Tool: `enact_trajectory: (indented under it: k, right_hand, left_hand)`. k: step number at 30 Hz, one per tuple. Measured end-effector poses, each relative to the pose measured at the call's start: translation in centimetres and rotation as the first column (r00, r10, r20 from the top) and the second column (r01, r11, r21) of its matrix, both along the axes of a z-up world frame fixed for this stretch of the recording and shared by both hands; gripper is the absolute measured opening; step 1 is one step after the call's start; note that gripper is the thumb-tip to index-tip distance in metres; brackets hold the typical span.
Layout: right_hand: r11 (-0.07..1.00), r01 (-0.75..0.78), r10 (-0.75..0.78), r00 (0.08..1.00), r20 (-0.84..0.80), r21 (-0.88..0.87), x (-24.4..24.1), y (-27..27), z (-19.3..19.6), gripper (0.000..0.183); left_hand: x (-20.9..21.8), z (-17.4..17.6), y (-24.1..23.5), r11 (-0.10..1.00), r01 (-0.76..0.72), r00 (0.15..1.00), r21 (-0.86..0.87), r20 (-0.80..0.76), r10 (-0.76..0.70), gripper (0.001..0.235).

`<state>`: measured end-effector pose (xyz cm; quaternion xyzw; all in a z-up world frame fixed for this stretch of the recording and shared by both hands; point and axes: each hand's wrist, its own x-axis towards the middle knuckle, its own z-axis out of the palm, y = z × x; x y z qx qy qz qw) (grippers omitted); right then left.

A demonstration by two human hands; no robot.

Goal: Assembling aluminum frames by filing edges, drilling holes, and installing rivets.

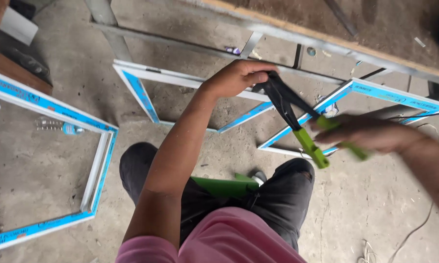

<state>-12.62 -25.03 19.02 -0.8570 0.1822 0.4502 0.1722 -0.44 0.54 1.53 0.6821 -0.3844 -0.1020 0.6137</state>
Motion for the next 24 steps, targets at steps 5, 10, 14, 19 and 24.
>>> enact_trajectory:
  k: [5, 10, 14, 19, 24]
  right_hand:
    - [0.823, 0.166, -0.238, 0.969, 0.064, 0.544, -2.8, -4.1, -9.1, 0.028]
    - [0.950, 0.119, -0.198, 0.945, 0.262, 0.289, -2.9, -0.6, -8.4, 0.034]
    - [0.976, -0.128, 0.124, 0.992, -0.038, -0.175, 0.3, 3.6, 5.1, 0.073]
    - [0.972, -0.004, -0.018, 0.995, 0.093, 0.234, 1.3, -2.3, -1.3, 0.029]
    - [0.836, 0.222, -0.248, 0.969, -0.015, 0.503, -1.7, -3.6, -8.3, 0.045]
  left_hand:
    - [0.2, -0.1, -0.3, 1.000, 0.004, 1.000, 0.015, -0.017, -0.004, 0.034]
    - [0.1, 0.0, 0.1, 1.000, -0.015, 1.000, 0.028, -0.022, 0.016, 0.034]
    - [-0.2, -0.1, -0.1, 1.000, 0.004, 0.998, -0.009, -0.060, -0.005, 0.034]
    - [0.0, 0.0, 0.1, 0.999, -0.036, 0.998, -0.013, -0.045, 0.035, 0.034]
    - [0.3, -1.0, -0.1, 1.000, -0.023, 1.000, 0.005, -0.011, 0.023, 0.034]
